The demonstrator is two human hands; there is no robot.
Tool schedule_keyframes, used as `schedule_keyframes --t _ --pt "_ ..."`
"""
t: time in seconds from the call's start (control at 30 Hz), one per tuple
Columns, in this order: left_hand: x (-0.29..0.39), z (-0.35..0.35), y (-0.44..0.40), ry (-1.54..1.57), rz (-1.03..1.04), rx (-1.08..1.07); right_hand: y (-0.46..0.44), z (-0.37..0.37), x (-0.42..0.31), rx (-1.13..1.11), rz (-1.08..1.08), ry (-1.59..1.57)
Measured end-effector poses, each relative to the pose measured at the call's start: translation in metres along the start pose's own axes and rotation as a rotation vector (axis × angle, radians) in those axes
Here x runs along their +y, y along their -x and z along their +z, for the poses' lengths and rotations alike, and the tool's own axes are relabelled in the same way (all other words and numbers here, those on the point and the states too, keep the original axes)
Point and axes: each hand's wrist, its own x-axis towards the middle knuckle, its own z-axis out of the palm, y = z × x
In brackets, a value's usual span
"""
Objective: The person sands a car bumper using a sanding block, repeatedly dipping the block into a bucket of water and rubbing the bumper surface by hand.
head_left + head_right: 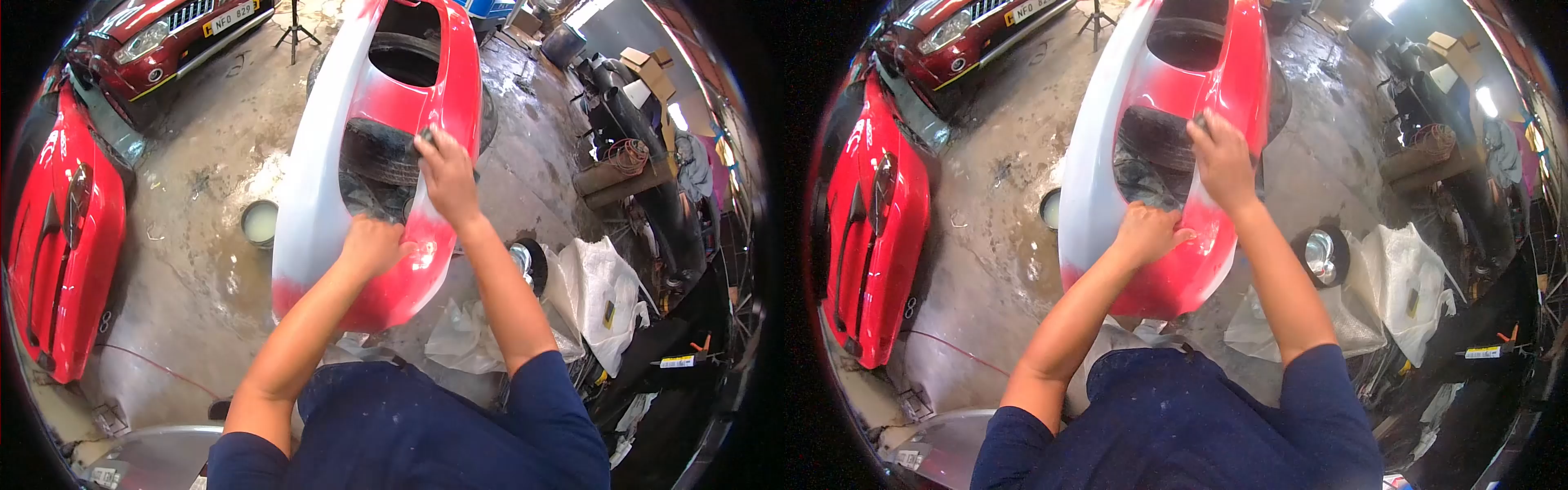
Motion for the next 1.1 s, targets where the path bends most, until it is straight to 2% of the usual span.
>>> schedule_keyframes --t 0.1,0.2,0.3,0.4,0.5,0.6,0.7,0.8,0.9,0.93,1.03,1.1 --pt "-0.001 -0.002 0.001 0.034 -0.014 0.016 0.07 -0.02 -0.02 -0.146 -0.164 0.017" --pt "0.002 -0.003 0.002 0.002 -0.014 0.041 0.075 -0.033 -0.005 -0.28 -0.254 -0.001" --pt "0.001 0.0 0.0 0.009 -0.004 0.045 0.015 -0.014 0.027 -0.056 0.001 -0.012" --pt "-0.003 0.001 0.0 0.024 0.014 0.034 0.03 -0.012 0.015 -0.018 0.011 0.084" --pt "0.001 0.0 0.001 0.017 -0.009 0.035 0.096 -0.032 -0.023 -0.093 -0.039 0.056" --pt "0.005 0.0 0.0 -0.002 -0.027 0.033 0.067 -0.022 -0.004 -0.034 -0.021 0.069" --pt "0.004 -0.003 0.002 0.014 -0.025 0.028 0.004 -0.003 0.015 0.066 0.209 0.071" --pt "0.004 -0.007 0.0 0.019 -0.02 0.018 0.046 -0.004 -0.006 0.067 0.19 0.07" --pt "0.006 -0.006 0.001 0.006 -0.034 0.022 0.091 -0.016 -0.031 -0.025 0.159 0.015" --pt "0.007 -0.004 0.002 -0.001 -0.04 0.023 0.08 -0.016 -0.023 -0.027 0.123 0.038" --pt "0.006 -0.002 0.0 0.017 -0.043 0.002 0.016 0.003 0.023 0.112 0.207 0.029" --pt "0.006 -0.007 0.0 0.033 -0.036 0.024 0.002 0.005 0.028 0.127 0.22 0.079"
